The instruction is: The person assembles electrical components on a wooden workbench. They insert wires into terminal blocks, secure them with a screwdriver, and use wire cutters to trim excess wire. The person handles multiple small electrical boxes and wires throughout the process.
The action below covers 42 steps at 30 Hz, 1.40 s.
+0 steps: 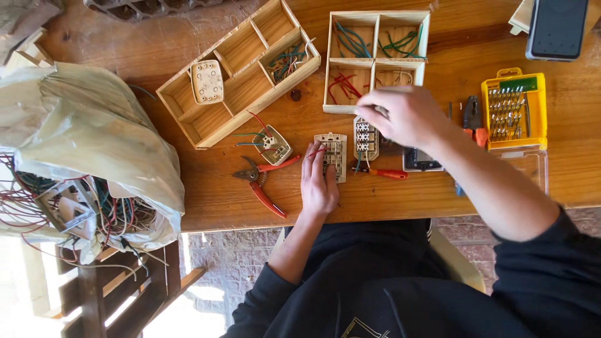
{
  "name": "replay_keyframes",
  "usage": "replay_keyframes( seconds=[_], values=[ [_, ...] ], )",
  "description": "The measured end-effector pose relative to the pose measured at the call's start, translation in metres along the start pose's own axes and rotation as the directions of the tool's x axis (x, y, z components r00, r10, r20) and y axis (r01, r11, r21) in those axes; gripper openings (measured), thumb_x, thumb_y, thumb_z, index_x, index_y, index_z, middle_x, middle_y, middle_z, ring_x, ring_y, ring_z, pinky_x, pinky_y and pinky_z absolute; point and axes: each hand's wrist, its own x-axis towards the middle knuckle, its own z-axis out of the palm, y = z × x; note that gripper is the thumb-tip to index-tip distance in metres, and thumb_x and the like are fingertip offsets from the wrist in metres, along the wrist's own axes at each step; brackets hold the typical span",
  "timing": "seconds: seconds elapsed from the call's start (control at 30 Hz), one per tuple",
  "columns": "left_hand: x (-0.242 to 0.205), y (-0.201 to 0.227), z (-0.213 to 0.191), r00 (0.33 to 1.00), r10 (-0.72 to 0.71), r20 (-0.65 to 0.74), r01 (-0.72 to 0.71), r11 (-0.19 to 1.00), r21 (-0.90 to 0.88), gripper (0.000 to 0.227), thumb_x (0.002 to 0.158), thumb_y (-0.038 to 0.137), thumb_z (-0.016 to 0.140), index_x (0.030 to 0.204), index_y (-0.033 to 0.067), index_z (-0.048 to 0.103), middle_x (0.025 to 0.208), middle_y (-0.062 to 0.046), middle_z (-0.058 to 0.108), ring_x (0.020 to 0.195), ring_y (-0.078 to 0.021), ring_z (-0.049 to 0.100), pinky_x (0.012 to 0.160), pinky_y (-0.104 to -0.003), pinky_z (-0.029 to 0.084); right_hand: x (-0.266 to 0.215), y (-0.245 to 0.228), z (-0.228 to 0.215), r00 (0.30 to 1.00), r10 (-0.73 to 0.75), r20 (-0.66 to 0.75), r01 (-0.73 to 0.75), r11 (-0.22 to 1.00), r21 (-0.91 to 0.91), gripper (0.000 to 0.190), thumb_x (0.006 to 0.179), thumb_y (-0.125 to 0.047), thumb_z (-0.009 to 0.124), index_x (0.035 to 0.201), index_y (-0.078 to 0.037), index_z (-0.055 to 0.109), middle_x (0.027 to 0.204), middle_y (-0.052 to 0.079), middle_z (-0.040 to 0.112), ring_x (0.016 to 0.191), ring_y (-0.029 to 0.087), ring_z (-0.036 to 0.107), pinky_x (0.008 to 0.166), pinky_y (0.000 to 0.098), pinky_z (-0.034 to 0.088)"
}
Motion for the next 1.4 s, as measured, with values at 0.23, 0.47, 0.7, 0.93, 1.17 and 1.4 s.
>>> replay_keyframes(
  seconds=[0.23, 0.47, 0.7, 0.93, 1.17, 1.4],
  values=[
    [0.001, 0.004, -0.002, 0.998, -0.038, 0.043, 0.035, 0.997, 0.07, 0.043, 0.095, 0.009, 0.058, 0.136, -0.0054, 0.058, 0.142, -0.024, 0.057, 0.136, -0.0464, 0.052, 0.112, -0.054, 0.044, 0.06, 0.039, 0.019, 0.958, 0.133, 0.255, -0.04, 0.939, -0.342, 0.013, 0.101, -0.007, 0.066, 0.102, -0.004, 0.078, 0.088, 0.017, 0.077, 0.068, 0.031, 0.073, 0.071, 0.0434, 0.061],
    [0.003, 0.003, -0.001, 0.999, -0.028, 0.029, 0.026, 0.999, 0.047, 0.043, 0.093, 0.006, 0.058, 0.135, -0.0065, 0.059, 0.14, -0.026, 0.058, 0.134, -0.0476, 0.054, 0.11, -0.055, 0.045, 0.063, 0.075, 0.048, 0.91, 0.079, 0.406, 0.235, 0.708, -0.666, 0.013, 0.092, -0.009, 0.068, 0.086, -0.016, 0.078, 0.08, -0.001, 0.072, 0.072, 0.02, 0.073, 0.068, 0.0368, 0.06],
    [0.002, 0.0, 0.0, 0.999, -0.022, 0.036, 0.02, 0.998, 0.061, 0.043, 0.094, 0.008, 0.058, 0.135, -0.0065, 0.059, 0.139, -0.026, 0.058, 0.133, -0.0471, 0.055, 0.109, -0.054, 0.046, 0.074, 0.071, 0.036, 0.847, 0.041, 0.53, 0.369, 0.672, -0.642, 0.023, 0.098, -0.009, 0.058, 0.085, -0.017, 0.076, 0.086, -0.006, 0.07, 0.073, 0.016, 0.072, 0.064, 0.033, 0.06],
    [0.006, 0.002, 0.0, 0.999, -0.025, 0.029, 0.023, 0.999, 0.049, 0.043, 0.094, 0.008, 0.057, 0.134, -0.0064, 0.059, 0.14, -0.026, 0.057, 0.133, -0.0472, 0.055, 0.108, -0.054, 0.047, 0.079, 0.065, 0.024, 0.823, 0.034, 0.567, 0.388, 0.695, -0.606, 0.03, 0.109, -0.014, 0.042, 0.1, -0.012, 0.071, 0.101, 0.0, 0.065, 0.07, 0.013, 0.07, 0.06, 0.0257, 0.059],
    [0.004, 0.0, 0.001, 1.0, -0.008, 0.022, 0.007, 1.0, 0.011, 0.042, 0.096, 0.008, 0.057, 0.135, -0.0074, 0.057, 0.14, -0.027, 0.056, 0.132, -0.0487, 0.054, 0.109, -0.055, 0.047, 0.045, 0.045, 0.022, 0.937, -0.178, 0.3, 0.28, 0.898, -0.339, 0.012, 0.104, -0.019, 0.063, 0.098, -0.009, 0.068, 0.091, 0.004, 0.07, 0.063, 0.017, 0.066, 0.057, 0.0251, 0.056],
    [0.001, -0.004, 0.001, 1.0, 0.017, 0.007, -0.017, 0.999, -0.043, 0.043, 0.098, 0.01, 0.058, 0.138, -0.0054, 0.055, 0.14, -0.026, 0.056, 0.134, -0.0473, 0.052, 0.111, -0.054, 0.045, 0.0, -0.038, -0.012, 0.957, -0.255, 0.141, 0.265, 0.962, -0.059, 0.006, 0.098, -0.01, 0.068, 0.102, -0.013, 0.07, 0.101, 0.003, 0.069, 0.074, 0.016, 0.068, 0.063, 0.0278, 0.059]
  ],
)
